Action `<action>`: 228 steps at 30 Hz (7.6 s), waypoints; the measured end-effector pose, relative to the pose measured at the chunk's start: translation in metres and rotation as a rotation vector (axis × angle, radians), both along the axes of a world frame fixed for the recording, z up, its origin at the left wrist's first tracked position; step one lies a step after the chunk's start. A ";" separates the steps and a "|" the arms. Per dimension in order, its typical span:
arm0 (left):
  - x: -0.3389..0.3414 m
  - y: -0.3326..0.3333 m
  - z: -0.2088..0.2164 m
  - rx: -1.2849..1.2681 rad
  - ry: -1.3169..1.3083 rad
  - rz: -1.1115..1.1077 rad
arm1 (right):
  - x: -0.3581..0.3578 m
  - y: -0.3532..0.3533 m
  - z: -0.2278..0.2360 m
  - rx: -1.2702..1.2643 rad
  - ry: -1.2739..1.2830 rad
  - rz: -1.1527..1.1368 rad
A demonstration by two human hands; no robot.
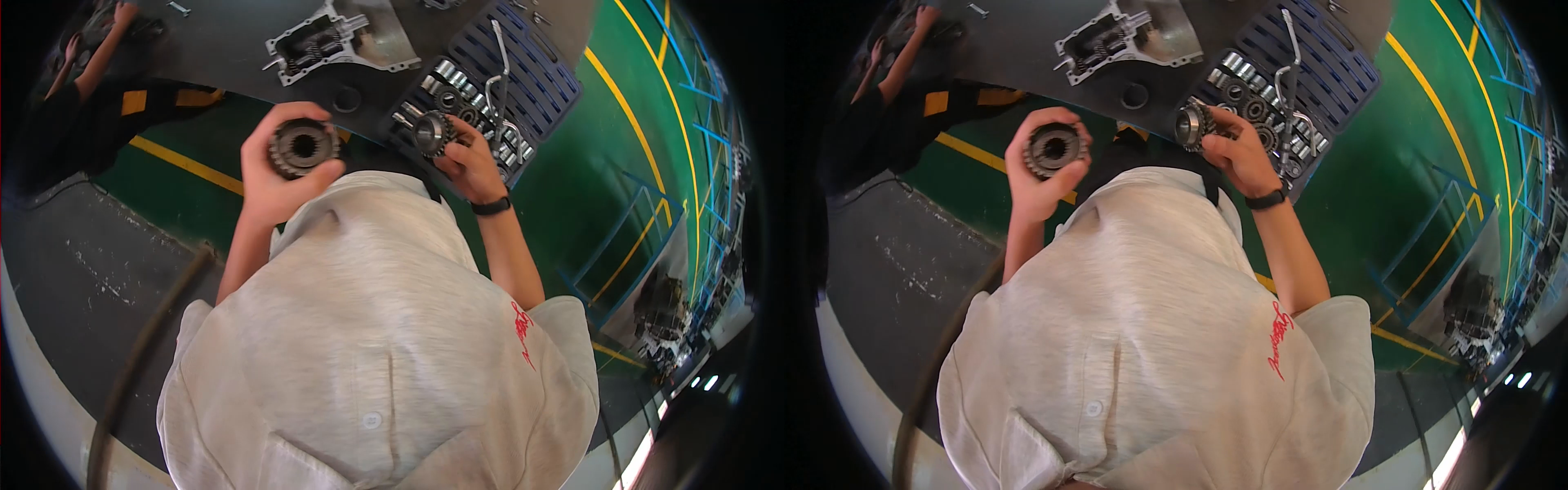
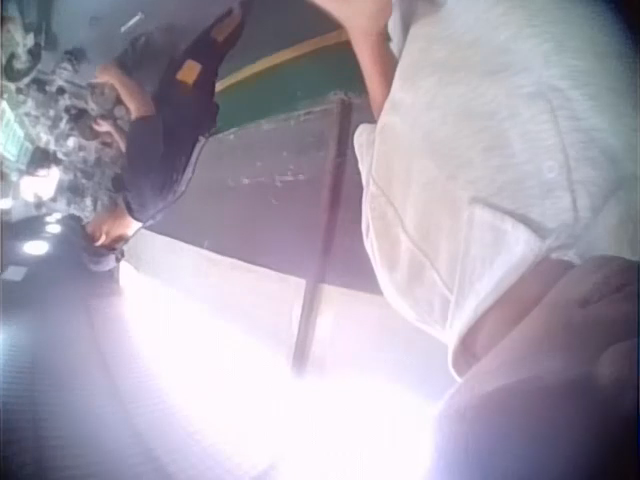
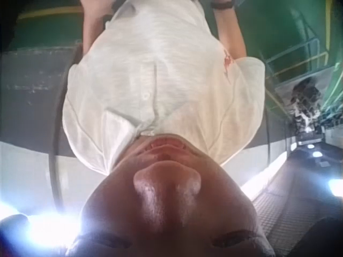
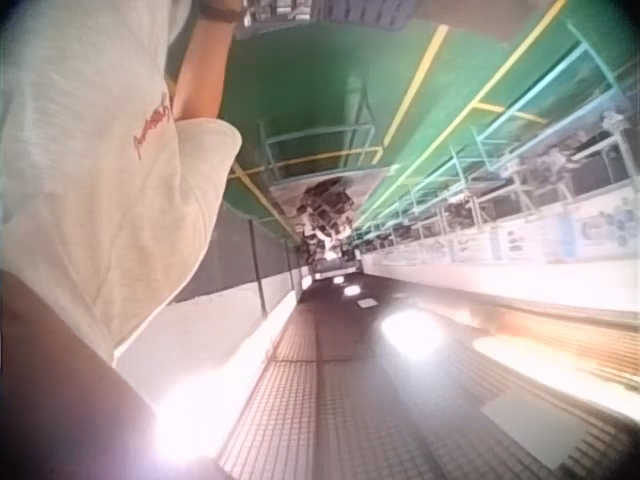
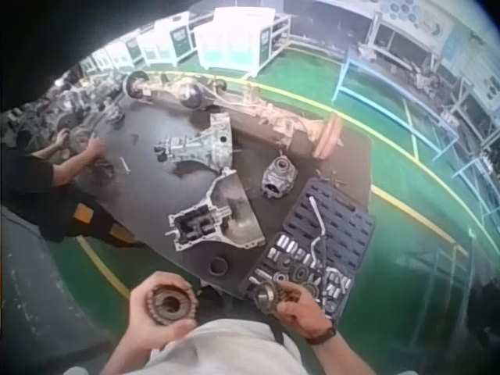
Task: The recorder is disassembling a gearbox, removing internal gears and shafts from the housing.
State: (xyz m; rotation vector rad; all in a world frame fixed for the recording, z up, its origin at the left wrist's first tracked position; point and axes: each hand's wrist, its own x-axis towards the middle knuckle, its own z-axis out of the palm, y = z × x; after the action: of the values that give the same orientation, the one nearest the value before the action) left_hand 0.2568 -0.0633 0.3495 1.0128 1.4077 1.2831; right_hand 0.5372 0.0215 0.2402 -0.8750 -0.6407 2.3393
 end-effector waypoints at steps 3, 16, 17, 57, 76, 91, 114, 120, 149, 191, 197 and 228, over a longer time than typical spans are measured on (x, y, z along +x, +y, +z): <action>0.002 0.003 0.007 0.073 0.177 -0.125 | -0.024 0.009 0.067 0.605 -0.248 0.156; -0.006 -0.005 0.016 0.159 0.316 -0.147 | -0.095 0.026 0.170 1.392 -0.508 0.417; -0.007 -0.005 0.014 0.176 0.335 -0.135 | -0.099 0.024 0.171 1.396 -0.506 0.431; -0.034 0.017 0.027 0.104 -0.042 -0.219 | -0.140 -0.018 0.147 0.463 -0.024 -0.254; -0.046 0.032 0.007 -0.123 0.097 -0.274 | 0.003 -0.050 -0.136 0.359 -1.595 -0.010; -0.045 0.022 0.001 -0.141 0.139 -0.269 | -0.029 -0.027 -0.171 0.250 -1.715 0.171; -0.032 0.023 -0.004 -0.181 0.121 -0.216 | 0.051 -0.038 -0.184 0.491 -1.752 0.008; -0.028 0.022 -0.005 -0.203 0.103 -0.209 | 0.054 -0.034 -0.195 0.562 -1.734 0.135; -0.033 0.029 -0.017 -0.252 0.081 -0.158 | 0.073 -0.004 -0.118 0.485 -1.813 0.168; -0.033 0.022 -0.020 -0.218 0.080 -0.110 | 0.054 0.047 -0.174 0.676 -1.557 0.256; -0.033 0.022 -0.015 -0.235 0.101 -0.105 | 0.050 0.053 -0.180 0.713 -1.573 0.280; -0.067 0.025 0.039 0.300 0.132 -0.319 | -0.152 0.030 0.242 1.245 -0.929 0.561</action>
State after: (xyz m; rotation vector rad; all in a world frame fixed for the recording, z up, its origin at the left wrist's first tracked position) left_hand 0.1896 -0.0380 0.3887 1.4838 1.1102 1.2253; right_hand 0.3850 0.0511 0.4818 -1.1187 -2.5567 1.1952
